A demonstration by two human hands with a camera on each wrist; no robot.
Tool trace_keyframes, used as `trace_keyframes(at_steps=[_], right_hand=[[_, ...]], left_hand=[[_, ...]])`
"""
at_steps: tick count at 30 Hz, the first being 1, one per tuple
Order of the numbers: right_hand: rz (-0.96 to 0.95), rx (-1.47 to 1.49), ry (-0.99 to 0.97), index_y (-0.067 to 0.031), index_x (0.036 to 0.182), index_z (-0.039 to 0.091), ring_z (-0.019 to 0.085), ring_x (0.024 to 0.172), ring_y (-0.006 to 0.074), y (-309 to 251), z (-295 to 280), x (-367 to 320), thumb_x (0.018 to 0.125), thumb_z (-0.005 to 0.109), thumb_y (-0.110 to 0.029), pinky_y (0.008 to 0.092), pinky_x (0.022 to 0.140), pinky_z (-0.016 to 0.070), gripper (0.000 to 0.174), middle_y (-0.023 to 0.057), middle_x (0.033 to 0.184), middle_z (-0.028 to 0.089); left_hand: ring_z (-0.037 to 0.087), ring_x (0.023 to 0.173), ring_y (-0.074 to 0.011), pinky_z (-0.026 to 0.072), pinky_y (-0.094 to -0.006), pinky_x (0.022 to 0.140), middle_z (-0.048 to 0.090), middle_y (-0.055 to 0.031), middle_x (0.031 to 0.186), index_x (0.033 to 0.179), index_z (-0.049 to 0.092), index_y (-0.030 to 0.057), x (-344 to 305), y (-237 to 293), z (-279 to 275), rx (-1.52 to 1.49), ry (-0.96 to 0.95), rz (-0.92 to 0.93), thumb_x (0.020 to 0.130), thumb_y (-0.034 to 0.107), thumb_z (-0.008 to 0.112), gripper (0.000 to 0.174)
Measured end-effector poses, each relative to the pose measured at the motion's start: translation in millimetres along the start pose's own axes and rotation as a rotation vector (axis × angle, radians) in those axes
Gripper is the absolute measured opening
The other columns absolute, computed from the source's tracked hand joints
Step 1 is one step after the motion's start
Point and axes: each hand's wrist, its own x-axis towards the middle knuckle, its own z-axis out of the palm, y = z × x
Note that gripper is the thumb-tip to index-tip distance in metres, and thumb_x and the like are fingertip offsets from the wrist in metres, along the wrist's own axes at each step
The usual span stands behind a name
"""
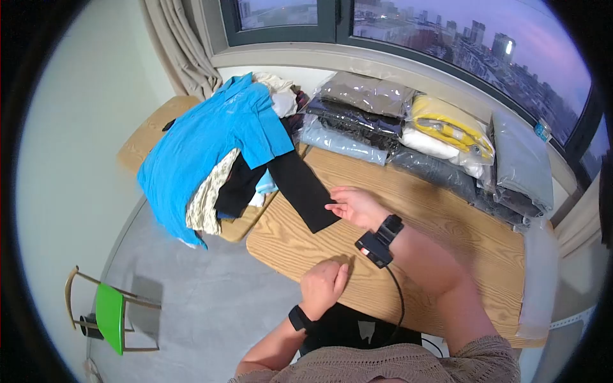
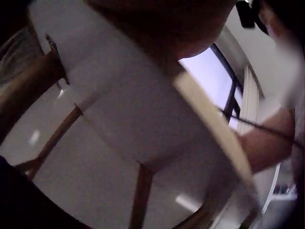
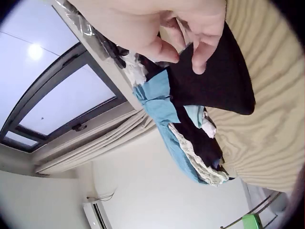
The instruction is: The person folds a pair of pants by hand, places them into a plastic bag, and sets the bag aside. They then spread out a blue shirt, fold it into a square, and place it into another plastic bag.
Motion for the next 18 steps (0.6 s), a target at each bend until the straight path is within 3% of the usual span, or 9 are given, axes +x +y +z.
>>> trace_keyframes(at_steps=[1,3,5,7,11,13,15,17,18], right_hand=[[0.009,-0.007,-0.006,-0.0004,0.107,0.049,0.060,0.094,0.0279,8,2,1,0.087,0.054,-0.003,0.0325,0.076,0.0486,0.020,0.0116,0.097,0.055],[-0.037,0.098,-0.065,0.0009,0.112,0.046,0.059,0.095,0.0277,20,5,3,0.089,0.050,-0.003,0.0342,0.079,0.0494,0.023,0.0151,0.106,0.051],[-0.061,0.129,-0.071,0.0006,0.110,0.046,0.057,0.102,0.0289,28,-1,-4,0.088,0.050,-0.002,0.0358,0.085,0.0477,0.022,0.0139,0.108,0.051],[-0.121,0.239,-0.115,0.0005,0.110,0.046,0.054,0.111,0.0296,36,-8,-8,0.088,0.049,0.000,0.0374,0.093,0.0448,0.022,0.0127,0.110,0.051],[0.081,0.323,-0.271,0.0019,0.104,0.051,0.050,0.115,0.0334,42,-17,-39,0.089,0.049,0.000,0.0397,0.100,0.0410,0.015,0.0134,0.107,0.053],[0.068,0.367,-0.329,0.0032,0.099,0.054,0.049,0.116,0.0354,50,-21,-54,0.090,0.051,-0.005,0.0407,0.101,0.0405,0.013,0.0161,0.109,0.054],[0.095,0.379,-0.406,0.0048,0.101,0.054,0.048,0.117,0.0360,53,-32,-61,0.092,0.050,-0.009,0.0415,0.103,0.0399,0.017,0.0192,0.116,0.052],[0.071,0.391,-0.404,0.0066,0.105,0.052,0.047,0.119,0.0358,50,-34,-65,0.092,0.048,-0.010,0.0415,0.104,0.0387,0.022,0.0220,0.122,0.050],[0.099,0.396,-0.398,0.0073,0.107,0.051,0.046,0.120,0.0357,48,-34,-67,0.092,0.048,-0.011,0.0414,0.104,0.0382,0.024,0.0229,0.124,0.049]], left_hand=[[0.053,0.051,-0.0251,0.0415,-0.0358,0.048,0.053,-0.0078,0.060,0.071,0.057,0.0055,-1,-5,2,0.003,0.005,-0.011,0.087,0.025,0.057,0.025],[0.051,0.057,-0.0129,0.0396,-0.0291,0.050,0.053,0.0007,0.066,0.086,0.061,0.0064,6,-16,-5,-0.880,-0.096,-0.616,0.091,0.029,0.053,0.024],[0.047,0.069,-0.0056,0.0378,-0.0226,0.057,0.051,0.0051,0.075,0.104,0.060,0.0073,49,-28,-45,-0.949,0.034,-0.613,0.093,0.029,0.050,0.026],[0.051,0.081,-0.0058,0.0390,-0.0212,0.065,0.055,0.0021,0.097,0.123,0.050,0.0063,81,-69,-67,-0.921,0.061,-0.715,0.093,0.024,0.048,0.035],[0.054,0.088,-0.0116,0.0419,-0.0267,0.070,0.056,-0.0005,0.102,0.137,0.038,0.0154,146,-155,-74,-0.923,0.147,-0.738,0.090,0.018,0.049,0.048],[0.055,0.087,-0.0139,0.0422,-0.0269,0.070,0.056,-0.0014,0.102,0.139,0.034,0.0160,168,-171,-70,-0.962,0.194,-0.811,0.090,0.016,0.048,0.051],[0.056,0.082,-0.0145,0.0425,-0.0262,0.066,0.056,-0.0033,0.101,0.130,0.044,0.0112,180,-184,-59,-0.958,0.241,-0.860,0.089,0.015,0.052,0.041],[0.056,0.072,-0.0114,0.0428,-0.0247,0.057,0.058,-0.0021,0.092,0.114,0.055,0.0070,187,-219,-44,-1.056,0.205,-0.942,0.088,0.018,0.057,0.028],[0.054,0.067,-0.0103,0.0419,-0.0228,0.053,0.058,-0.0021,0.083,0.095,0.061,0.0050,189,-220,-42,-1.004,0.210,-0.895,0.086,0.016,0.062,0.015]])
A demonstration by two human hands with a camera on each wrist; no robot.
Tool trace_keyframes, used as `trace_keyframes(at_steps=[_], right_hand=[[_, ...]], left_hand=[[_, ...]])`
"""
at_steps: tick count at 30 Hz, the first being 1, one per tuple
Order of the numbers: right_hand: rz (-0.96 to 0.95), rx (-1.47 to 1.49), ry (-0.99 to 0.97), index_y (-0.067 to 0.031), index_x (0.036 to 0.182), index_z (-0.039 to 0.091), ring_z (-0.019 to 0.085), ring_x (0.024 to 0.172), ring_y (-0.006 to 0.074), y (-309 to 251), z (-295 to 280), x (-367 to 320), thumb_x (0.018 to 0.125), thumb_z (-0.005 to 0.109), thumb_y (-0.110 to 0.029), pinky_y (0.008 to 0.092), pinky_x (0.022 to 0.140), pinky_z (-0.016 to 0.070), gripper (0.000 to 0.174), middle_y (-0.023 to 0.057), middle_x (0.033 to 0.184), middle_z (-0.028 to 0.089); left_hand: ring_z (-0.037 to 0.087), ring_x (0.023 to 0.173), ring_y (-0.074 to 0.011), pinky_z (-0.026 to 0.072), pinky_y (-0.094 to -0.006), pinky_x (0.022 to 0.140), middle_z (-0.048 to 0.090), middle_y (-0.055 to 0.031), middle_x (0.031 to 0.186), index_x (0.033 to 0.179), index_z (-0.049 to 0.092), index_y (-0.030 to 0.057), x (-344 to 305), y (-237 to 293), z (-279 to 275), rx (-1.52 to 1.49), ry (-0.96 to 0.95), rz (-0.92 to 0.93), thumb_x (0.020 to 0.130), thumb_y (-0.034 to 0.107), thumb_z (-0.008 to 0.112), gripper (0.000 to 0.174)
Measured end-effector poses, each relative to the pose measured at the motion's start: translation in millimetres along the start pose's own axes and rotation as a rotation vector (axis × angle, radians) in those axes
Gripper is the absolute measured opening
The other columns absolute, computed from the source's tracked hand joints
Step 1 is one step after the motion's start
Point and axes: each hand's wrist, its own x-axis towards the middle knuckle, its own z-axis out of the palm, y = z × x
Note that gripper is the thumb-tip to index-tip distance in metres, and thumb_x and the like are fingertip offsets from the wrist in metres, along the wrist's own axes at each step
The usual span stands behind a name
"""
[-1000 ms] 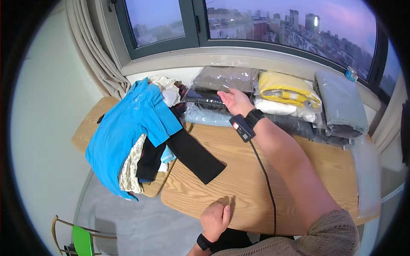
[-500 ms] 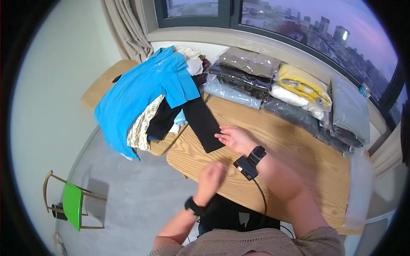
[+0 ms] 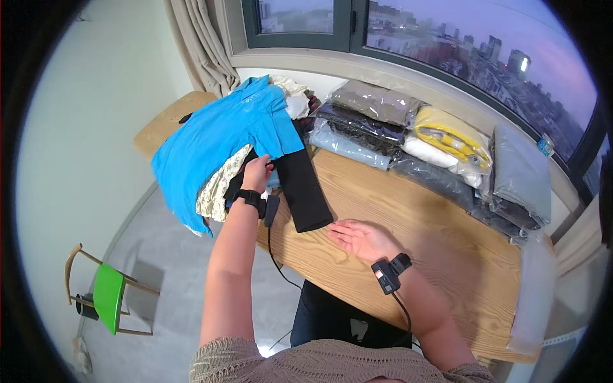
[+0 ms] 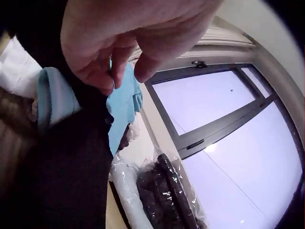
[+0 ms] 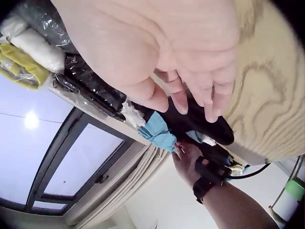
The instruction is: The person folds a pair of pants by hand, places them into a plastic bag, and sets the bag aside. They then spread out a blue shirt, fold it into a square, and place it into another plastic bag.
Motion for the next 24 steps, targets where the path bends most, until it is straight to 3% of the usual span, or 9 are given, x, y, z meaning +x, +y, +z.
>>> trace_keyframes(at_steps=[5,9,12,15,16,19,20,22,24], right_hand=[[0.041,0.017,-0.003,0.0091,0.111,0.048,0.043,0.122,0.0352,-3,1,0,0.092,0.049,-0.012,0.0412,0.105,0.0369,0.028,0.0249,0.126,0.047],[0.030,0.031,0.004,0.0086,0.111,0.049,0.044,0.121,0.0353,-1,-1,4,0.093,0.048,-0.012,0.0409,0.104,0.0374,0.027,0.0252,0.125,0.047],[-0.002,0.026,0.015,0.0083,0.109,0.049,0.045,0.120,0.0356,0,-4,2,0.093,0.048,-0.012,0.0409,0.104,0.0377,0.026,0.0252,0.124,0.048],[-0.054,-0.013,0.063,0.0078,0.108,0.050,0.046,0.120,0.0354,4,1,-5,0.093,0.048,-0.012,0.0409,0.103,0.0374,0.025,0.0250,0.123,0.050],[-0.052,-0.003,0.060,0.0077,0.108,0.050,0.046,0.120,0.0347,4,-2,-5,0.093,0.047,-0.011,0.0407,0.103,0.0376,0.025,0.0250,0.123,0.050],[-0.042,0.020,0.036,0.0076,0.109,0.050,0.046,0.119,0.0334,-3,-5,-6,0.093,0.046,-0.011,0.0402,0.103,0.0383,0.025,0.0250,0.123,0.050],[-0.018,0.041,0.024,0.0076,0.110,0.049,0.047,0.119,0.0327,-5,-5,-7,0.093,0.046,-0.011,0.0398,0.103,0.0388,0.025,0.0251,0.123,0.049],[-0.025,0.043,0.036,0.0079,0.110,0.049,0.047,0.119,0.0327,-7,-7,-5,0.093,0.046,-0.011,0.0396,0.102,0.0392,0.026,0.0253,0.123,0.049],[-0.033,0.050,0.041,0.0081,0.111,0.048,0.047,0.119,0.0327,-7,-8,-2,0.094,0.045,-0.011,0.0394,0.102,0.0396,0.026,0.0254,0.124,0.049]], left_hand=[[0.055,0.073,-0.0086,0.0454,-0.0218,0.064,0.062,-0.0030,0.085,0.098,0.065,-0.0002,-3,8,8,-0.076,0.036,0.248,0.085,0.006,0.062,0.015],[0.057,0.086,-0.0109,0.0448,-0.0236,0.079,0.063,-0.0049,0.094,0.108,0.062,-0.0032,-84,61,61,0.109,-0.194,0.430,0.085,0.003,0.060,0.023],[0.059,0.085,-0.0114,0.0453,-0.0233,0.077,0.064,-0.0070,0.096,0.107,0.062,-0.0010,-123,82,89,0.396,-0.338,0.499,0.083,0.002,0.060,0.025],[0.057,0.075,-0.0116,0.0443,-0.0228,0.070,0.063,-0.0046,0.085,0.116,0.057,0.0004,-75,54,74,0.273,-0.121,0.371,0.081,-0.001,0.057,0.035],[0.051,0.065,-0.0106,0.0406,-0.0232,0.060,0.056,-0.0015,0.077,0.124,0.050,0.0034,-57,42,55,0.235,-0.074,0.245,0.080,-0.001,0.055,0.045],[0.040,0.055,-0.0088,0.0333,-0.0233,0.048,0.050,0.0009,0.070,0.124,0.050,0.0041,-30,25,39,0.123,0.431,0.282,0.080,0.000,0.054,0.044],[0.040,0.055,-0.0088,0.0333,-0.0233,0.048,0.050,0.0009,0.070,0.124,0.050,0.0041,-23,23,31,0.121,0.427,0.289,0.080,0.000,0.054,0.044],[0.044,0.055,-0.0093,0.0357,-0.0232,0.048,0.052,0.0006,0.070,0.120,0.051,0.0017,-5,16,16,0.127,0.143,0.181,0.083,0.006,0.058,0.038],[0.046,0.057,-0.0093,0.0379,-0.0233,0.050,0.054,-0.0001,0.073,0.118,0.052,0.0011,8,15,16,0.150,0.111,0.100,0.084,0.010,0.060,0.036]])
